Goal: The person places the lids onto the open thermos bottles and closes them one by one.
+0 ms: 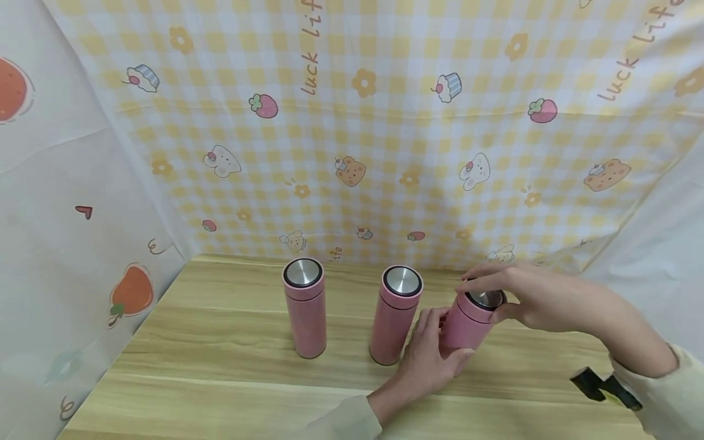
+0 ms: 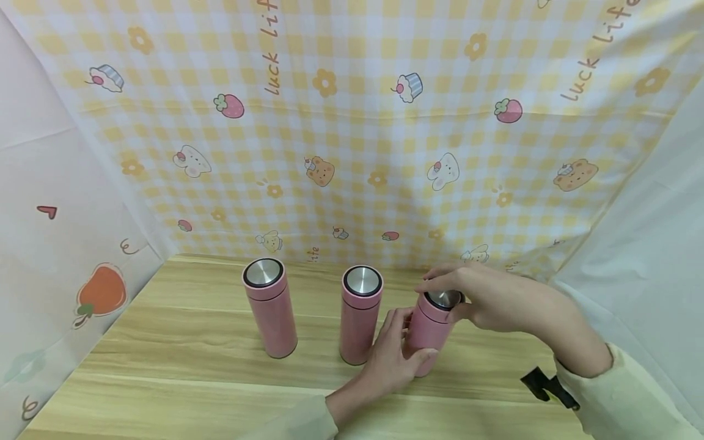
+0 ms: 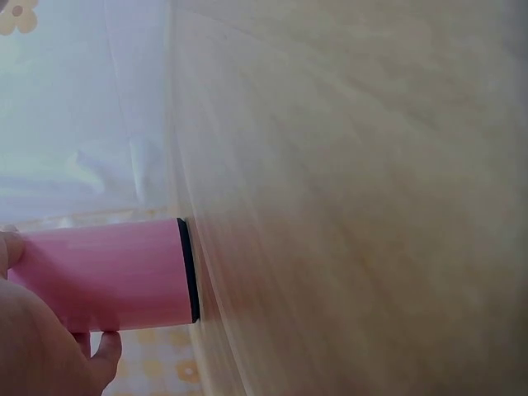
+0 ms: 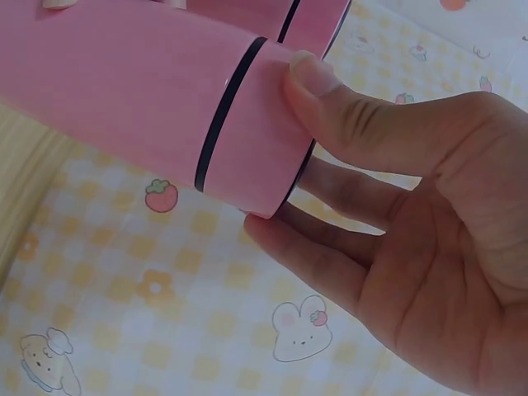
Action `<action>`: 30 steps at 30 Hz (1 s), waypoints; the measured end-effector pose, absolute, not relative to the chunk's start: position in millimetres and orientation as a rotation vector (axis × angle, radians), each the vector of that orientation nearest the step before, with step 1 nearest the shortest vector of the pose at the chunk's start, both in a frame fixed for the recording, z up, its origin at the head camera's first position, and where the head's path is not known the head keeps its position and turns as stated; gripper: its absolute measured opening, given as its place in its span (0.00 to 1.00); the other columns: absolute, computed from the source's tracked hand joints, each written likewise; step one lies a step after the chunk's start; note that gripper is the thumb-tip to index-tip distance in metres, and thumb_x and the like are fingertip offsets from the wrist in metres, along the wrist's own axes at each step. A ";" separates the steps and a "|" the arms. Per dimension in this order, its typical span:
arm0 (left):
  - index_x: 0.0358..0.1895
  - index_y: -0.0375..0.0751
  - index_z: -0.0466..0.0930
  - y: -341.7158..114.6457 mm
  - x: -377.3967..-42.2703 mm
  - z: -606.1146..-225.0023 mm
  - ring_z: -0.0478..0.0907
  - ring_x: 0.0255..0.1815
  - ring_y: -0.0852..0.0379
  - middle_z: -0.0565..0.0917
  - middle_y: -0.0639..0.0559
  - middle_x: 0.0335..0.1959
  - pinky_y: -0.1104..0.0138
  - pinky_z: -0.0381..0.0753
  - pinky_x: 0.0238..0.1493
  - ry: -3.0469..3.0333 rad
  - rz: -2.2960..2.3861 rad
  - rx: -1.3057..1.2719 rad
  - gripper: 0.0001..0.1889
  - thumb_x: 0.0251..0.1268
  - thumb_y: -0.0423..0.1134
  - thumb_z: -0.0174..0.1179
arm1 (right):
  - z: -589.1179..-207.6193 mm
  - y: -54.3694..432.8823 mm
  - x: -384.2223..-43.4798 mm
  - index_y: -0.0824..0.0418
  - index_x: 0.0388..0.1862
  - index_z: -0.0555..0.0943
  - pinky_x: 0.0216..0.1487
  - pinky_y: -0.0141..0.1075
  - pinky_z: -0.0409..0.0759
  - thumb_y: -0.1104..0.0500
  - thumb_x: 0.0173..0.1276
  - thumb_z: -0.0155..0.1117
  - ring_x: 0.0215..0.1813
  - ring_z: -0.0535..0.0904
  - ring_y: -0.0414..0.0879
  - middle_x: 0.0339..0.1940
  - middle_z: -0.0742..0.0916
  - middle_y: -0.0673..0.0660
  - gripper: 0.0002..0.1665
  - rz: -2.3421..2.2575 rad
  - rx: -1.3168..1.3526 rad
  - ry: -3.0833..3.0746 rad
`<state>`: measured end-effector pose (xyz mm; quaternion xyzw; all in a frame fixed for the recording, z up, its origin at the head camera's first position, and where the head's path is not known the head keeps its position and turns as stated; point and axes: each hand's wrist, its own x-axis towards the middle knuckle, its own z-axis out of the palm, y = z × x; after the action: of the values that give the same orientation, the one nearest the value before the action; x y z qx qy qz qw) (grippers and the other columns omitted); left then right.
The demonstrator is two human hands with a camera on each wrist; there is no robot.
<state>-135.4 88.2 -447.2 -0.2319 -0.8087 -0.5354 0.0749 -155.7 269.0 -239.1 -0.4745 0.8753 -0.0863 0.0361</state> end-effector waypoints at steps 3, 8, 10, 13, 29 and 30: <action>0.71 0.50 0.64 88.0 -134.9 -447.6 0.70 0.56 0.64 0.69 0.58 0.58 0.68 0.77 0.54 -2.423 -1.602 -0.696 0.35 0.65 0.50 0.71 | -239.9 268.0 -154.8 0.52 0.63 0.83 0.47 0.42 0.85 0.68 0.57 0.80 0.57 0.82 0.52 0.63 0.82 0.55 0.34 -0.271 -1.461 2.696; 0.70 0.50 0.64 88.3 -135.9 -448.5 0.71 0.56 0.64 0.69 0.58 0.58 0.68 0.77 0.54 -2.418 -1.587 -0.696 0.34 0.65 0.50 0.70 | -240.8 266.4 -152.7 0.55 0.64 0.82 0.46 0.41 0.85 0.67 0.57 0.80 0.57 0.82 0.51 0.63 0.81 0.55 0.35 -0.250 -1.465 2.720; 0.70 0.50 0.65 88.6 -136.4 -448.4 0.70 0.56 0.64 0.70 0.58 0.57 0.68 0.77 0.53 -2.418 -1.579 -0.695 0.34 0.65 0.50 0.70 | -241.2 266.2 -152.5 0.56 0.65 0.82 0.46 0.41 0.85 0.68 0.57 0.80 0.56 0.82 0.51 0.63 0.81 0.55 0.35 -0.235 -1.468 2.730; 0.70 0.50 0.65 88.5 -136.5 -448.2 0.70 0.56 0.65 0.69 0.58 0.58 0.68 0.77 0.53 -2.422 -1.566 -0.693 0.34 0.65 0.50 0.71 | -241.2 265.6 -151.7 0.56 0.64 0.82 0.44 0.41 0.85 0.70 0.56 0.79 0.54 0.83 0.50 0.62 0.81 0.54 0.36 -0.226 -1.468 2.742; 0.70 0.51 0.64 87.7 -134.5 -448.3 0.70 0.58 0.64 0.68 0.59 0.59 0.66 0.77 0.55 -2.428 -1.593 -0.689 0.33 0.66 0.51 0.69 | -244.6 263.3 -150.4 0.58 0.61 0.83 0.45 0.41 0.85 0.74 0.52 0.79 0.54 0.81 0.48 0.58 0.83 0.52 0.36 -0.220 -1.504 2.776; 0.70 0.51 0.64 87.8 -134.2 -448.6 0.70 0.59 0.64 0.69 0.59 0.59 0.66 0.77 0.55 -2.426 -1.598 -0.689 0.34 0.66 0.50 0.69 | -244.9 263.0 -150.3 0.58 0.61 0.83 0.45 0.41 0.85 0.74 0.52 0.79 0.53 0.81 0.49 0.58 0.83 0.52 0.36 -0.215 -1.509 2.779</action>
<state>-134.2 87.8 -448.6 -0.2301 -0.8101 -0.5336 0.0780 -150.3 263.0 -244.9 -0.4761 0.8766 -0.0680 -0.0138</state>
